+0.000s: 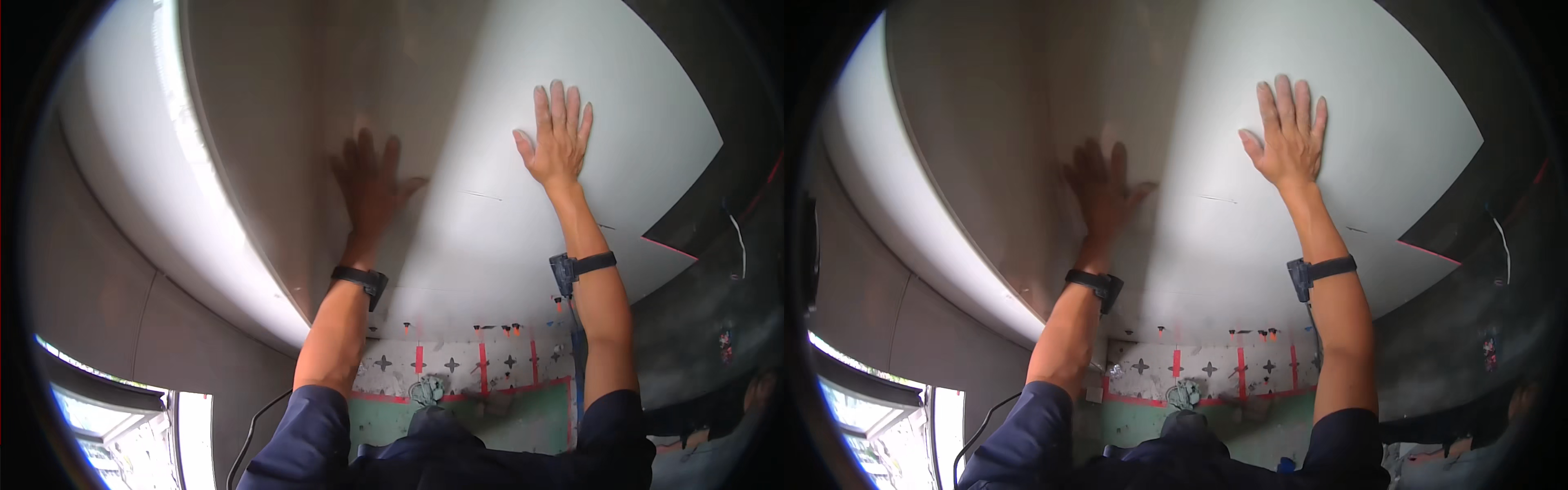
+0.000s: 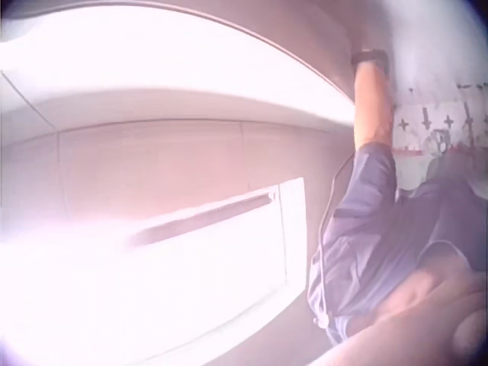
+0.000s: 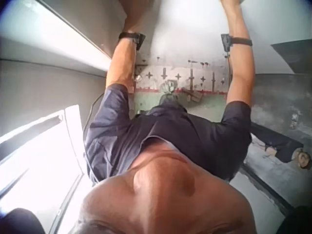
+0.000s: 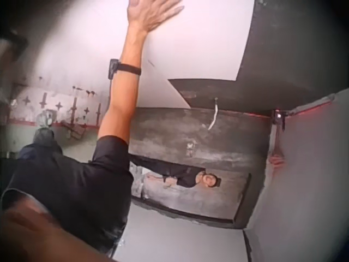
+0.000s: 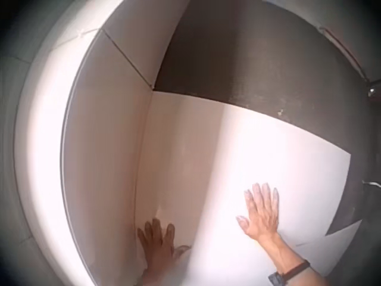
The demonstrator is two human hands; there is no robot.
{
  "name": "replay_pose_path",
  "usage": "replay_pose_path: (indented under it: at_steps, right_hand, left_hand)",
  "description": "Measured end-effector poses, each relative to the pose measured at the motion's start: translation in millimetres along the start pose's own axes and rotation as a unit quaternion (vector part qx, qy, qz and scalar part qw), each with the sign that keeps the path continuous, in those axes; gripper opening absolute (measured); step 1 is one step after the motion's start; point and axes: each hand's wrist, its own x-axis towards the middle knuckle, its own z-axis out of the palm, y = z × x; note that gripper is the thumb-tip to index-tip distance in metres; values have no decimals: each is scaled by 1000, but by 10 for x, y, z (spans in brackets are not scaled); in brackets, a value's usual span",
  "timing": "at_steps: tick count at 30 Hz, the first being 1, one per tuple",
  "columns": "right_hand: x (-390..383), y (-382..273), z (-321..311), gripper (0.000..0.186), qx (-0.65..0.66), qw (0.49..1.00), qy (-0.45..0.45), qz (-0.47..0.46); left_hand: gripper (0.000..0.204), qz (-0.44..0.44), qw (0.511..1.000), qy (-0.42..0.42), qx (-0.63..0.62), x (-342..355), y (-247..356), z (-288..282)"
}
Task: Installing large format wall tiles onto a prepared surface with adhesive mortar and spacers.
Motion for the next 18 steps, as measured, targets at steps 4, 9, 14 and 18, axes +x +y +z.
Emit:
replay_pose_path:
  at_steps: [4, 9, 14, 18]
  right_hand:
    - [-14, 111, -71, 77, 13, 1000, -23, 16]
    - [164, -648, -752, 32, 403, 910, 61, 71]
    - [391, -1471, -1868, 46, 664, 692, 36, -281]
    - [523, -1525, -1093, 30, 629, 692, 97, -341]
  left_hand:
    - [93, -22, 998, -53, 2, 27, 191, -129]
    - [90, -59, 996, -62, 9, 94, 249, -186]
    - [90, -94, 993, -71, 30, 24, 151, -290]
    - [79, -77, 995, -57, 38, 29, 189, -198]
